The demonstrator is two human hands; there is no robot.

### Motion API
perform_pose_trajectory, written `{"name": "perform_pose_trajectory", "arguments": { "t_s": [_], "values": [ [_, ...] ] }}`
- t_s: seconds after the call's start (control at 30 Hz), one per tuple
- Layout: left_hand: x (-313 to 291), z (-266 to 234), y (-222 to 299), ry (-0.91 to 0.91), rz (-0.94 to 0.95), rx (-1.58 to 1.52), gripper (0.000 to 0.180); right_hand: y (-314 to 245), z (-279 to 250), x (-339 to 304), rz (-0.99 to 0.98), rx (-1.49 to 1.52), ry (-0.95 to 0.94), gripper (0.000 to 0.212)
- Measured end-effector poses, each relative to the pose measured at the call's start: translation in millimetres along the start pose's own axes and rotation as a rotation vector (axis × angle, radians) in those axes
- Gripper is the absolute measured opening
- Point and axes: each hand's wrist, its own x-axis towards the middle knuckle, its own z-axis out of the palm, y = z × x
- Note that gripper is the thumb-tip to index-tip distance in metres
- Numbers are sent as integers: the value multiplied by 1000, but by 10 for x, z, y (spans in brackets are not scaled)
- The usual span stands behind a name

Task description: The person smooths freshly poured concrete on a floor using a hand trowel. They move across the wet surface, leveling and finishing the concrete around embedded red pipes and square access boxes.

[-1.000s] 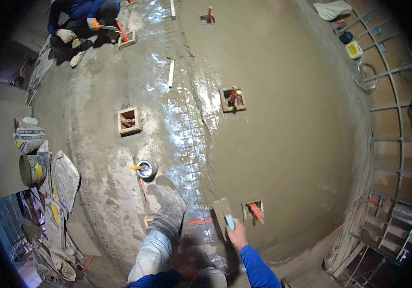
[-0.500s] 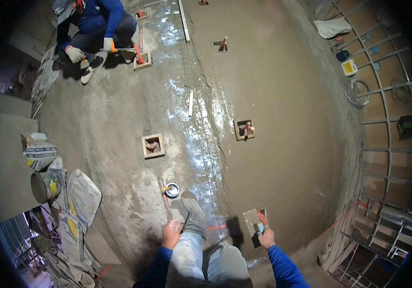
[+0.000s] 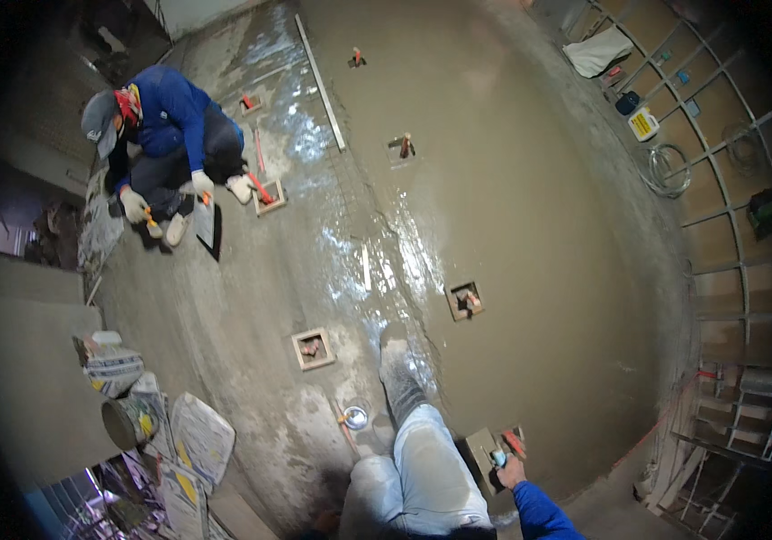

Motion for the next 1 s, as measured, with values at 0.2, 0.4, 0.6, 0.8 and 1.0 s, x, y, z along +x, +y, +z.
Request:
{"name": "perform_pose_trajectory", "arguments": {
  "t_s": [0.2, 0.4, 0.6, 0.8, 1.0],
  "values": [
    [889, -1786, 1361, 80, -192, -639, 33, -281, 11, 818, 137, 220, -81, 42],
    [526, -3177, 2866, 264, 63, -836, 44, -1231, -657, 1231, 159, 122, -103, 39],
    [153, -3907, 3687, 558, 221, -73, 51, -2059, -1038, 1551, 161, 317, 2, 33],
    [116, -4619, 4001, 556, 286, -80, 58, -2725, -1252, 1859, 165, 257, 28, 33],
    [973, -4770, 3733, 20, 477, 215, 58, -3387, -1487, 2192, 255, 311, 104, 38]
  ]
}}
